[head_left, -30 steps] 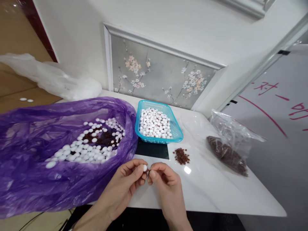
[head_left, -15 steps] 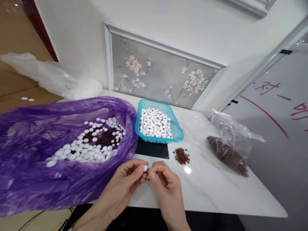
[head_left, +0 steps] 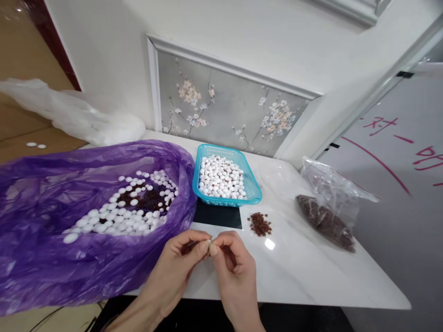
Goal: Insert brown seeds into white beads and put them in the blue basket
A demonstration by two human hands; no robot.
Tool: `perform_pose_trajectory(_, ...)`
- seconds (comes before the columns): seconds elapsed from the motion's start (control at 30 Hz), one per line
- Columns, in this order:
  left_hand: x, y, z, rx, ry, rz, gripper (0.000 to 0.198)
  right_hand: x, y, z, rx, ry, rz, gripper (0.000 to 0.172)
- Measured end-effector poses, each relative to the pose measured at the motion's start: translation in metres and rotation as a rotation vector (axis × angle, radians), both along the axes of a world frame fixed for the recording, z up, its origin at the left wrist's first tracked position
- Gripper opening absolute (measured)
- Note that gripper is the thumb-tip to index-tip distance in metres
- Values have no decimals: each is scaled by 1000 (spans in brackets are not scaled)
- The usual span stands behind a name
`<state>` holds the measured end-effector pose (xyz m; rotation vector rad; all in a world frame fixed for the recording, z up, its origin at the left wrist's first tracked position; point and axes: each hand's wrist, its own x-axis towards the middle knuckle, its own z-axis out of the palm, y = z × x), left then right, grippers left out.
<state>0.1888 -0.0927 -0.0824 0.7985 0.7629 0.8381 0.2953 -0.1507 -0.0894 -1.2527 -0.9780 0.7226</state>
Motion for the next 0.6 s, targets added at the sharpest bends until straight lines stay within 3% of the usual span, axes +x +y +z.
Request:
perform_pose_trajectory(0.17, -1, 1, 1, -21, -27, -15, 15, 0, 5, 1, -33, 80, 21, 6)
perform_pose_trajectory(0.33, -2, 2, 3, -80, -95, -31, 13, 9, 6, -1, 53, 242, 110, 11)
perform_pose_trajectory(0.5, -3, 1, 4, -176, -122, -5, 24, 13, 1, -10, -49, 146, -76, 15)
perform_pose_trajectory(0.6, -4, 2, 3, -152, -109, -12, 26, 10, 1, -11, -78, 92, -54, 18)
